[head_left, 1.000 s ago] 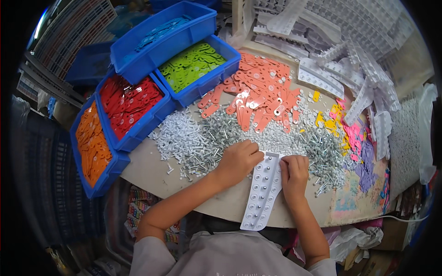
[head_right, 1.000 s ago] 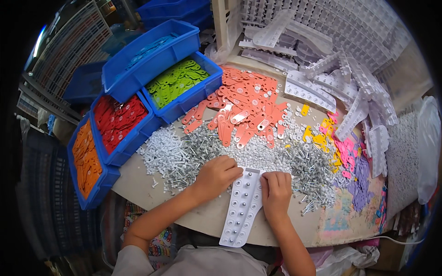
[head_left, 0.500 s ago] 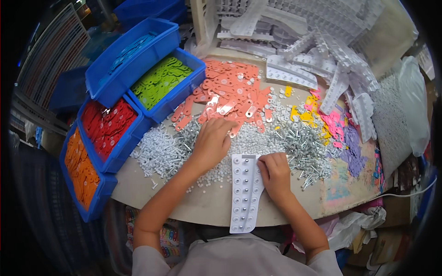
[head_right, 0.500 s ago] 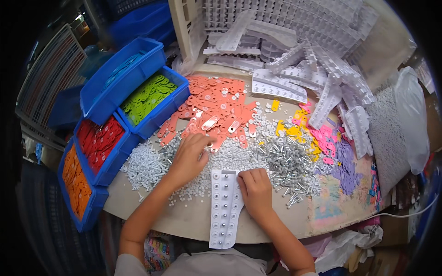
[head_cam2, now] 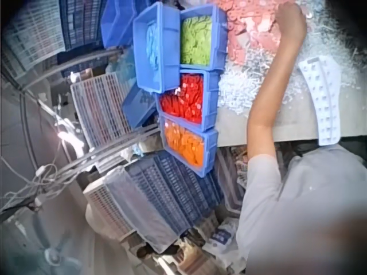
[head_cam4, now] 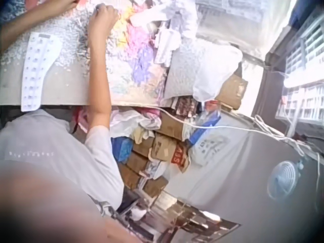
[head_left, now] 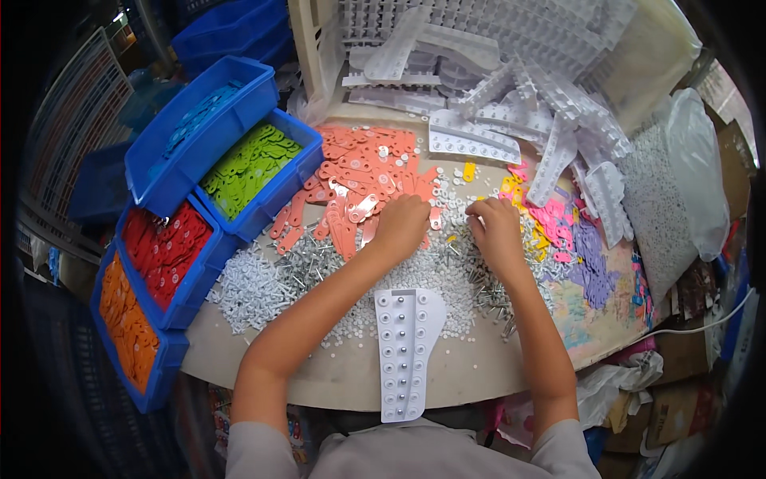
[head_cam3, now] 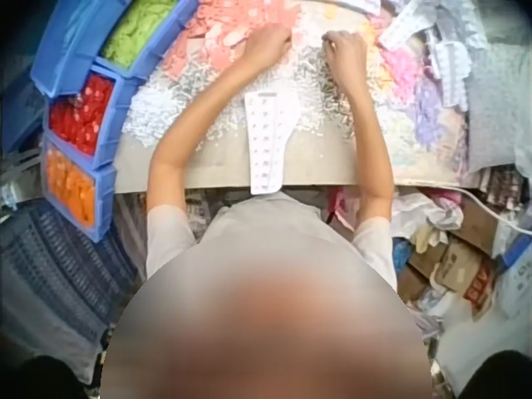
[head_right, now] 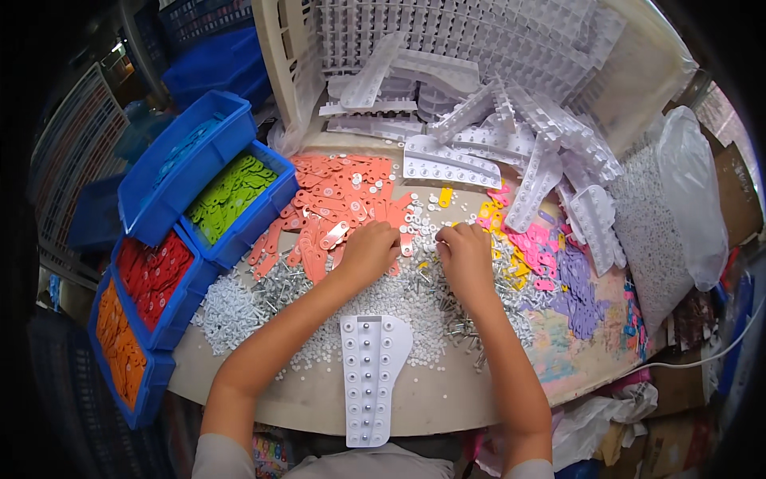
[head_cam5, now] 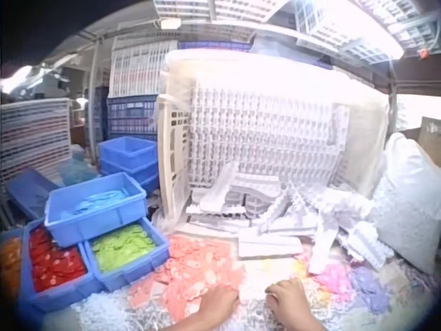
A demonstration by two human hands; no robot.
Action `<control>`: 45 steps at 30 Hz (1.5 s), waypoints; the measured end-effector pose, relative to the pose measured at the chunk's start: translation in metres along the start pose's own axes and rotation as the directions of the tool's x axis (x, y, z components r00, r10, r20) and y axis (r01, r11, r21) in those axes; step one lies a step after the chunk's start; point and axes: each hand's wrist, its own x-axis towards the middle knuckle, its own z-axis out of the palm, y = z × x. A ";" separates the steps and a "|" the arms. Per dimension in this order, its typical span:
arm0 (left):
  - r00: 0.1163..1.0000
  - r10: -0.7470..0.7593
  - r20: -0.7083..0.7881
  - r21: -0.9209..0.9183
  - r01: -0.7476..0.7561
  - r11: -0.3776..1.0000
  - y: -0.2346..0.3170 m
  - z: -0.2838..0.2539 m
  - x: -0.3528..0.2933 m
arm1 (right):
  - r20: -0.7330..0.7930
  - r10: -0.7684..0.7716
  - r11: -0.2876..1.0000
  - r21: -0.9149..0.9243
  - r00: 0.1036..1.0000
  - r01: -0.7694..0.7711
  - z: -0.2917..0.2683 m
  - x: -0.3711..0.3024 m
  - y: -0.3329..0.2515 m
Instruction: Assembling toy xylophones by manually attaching colorful plastic keys and metal fasteners to a base.
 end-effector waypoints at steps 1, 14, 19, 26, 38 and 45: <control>1.000 -0.002 0.002 0.000 0.002 1.000 -0.001 0.000 -0.001 | 0.047 -0.008 1.000 -0.012 0.999 0.009 0.004 0.002 0.002; 0.983 -0.173 0.065 -0.564 0.179 0.806 0.023 -0.075 -0.055 | 0.019 0.028 0.995 0.098 0.999 -0.029 0.006 -0.011 -0.012; 0.979 -0.114 0.171 -0.559 0.192 0.806 0.026 -0.105 -0.126 | 0.267 0.017 0.872 0.467 0.964 -0.145 -0.031 -0.067 -0.065; 0.977 -0.122 0.172 -0.569 0.200 0.798 0.035 -0.087 -0.164 | 0.370 0.024 0.820 0.524 0.929 -0.230 -0.021 -0.102 -0.091; 0.937 -0.286 0.201 -0.564 0.350 0.748 0.047 -0.091 -0.166 | 0.059 -0.057 0.931 0.364 0.997 0.031 0.000 -0.123 -0.096; 0.993 -0.066 -0.098 -0.274 0.037 0.961 0.043 -0.082 -0.173 | -0.022 -0.147 0.966 0.211 0.989 0.148 0.003 -0.127 -0.094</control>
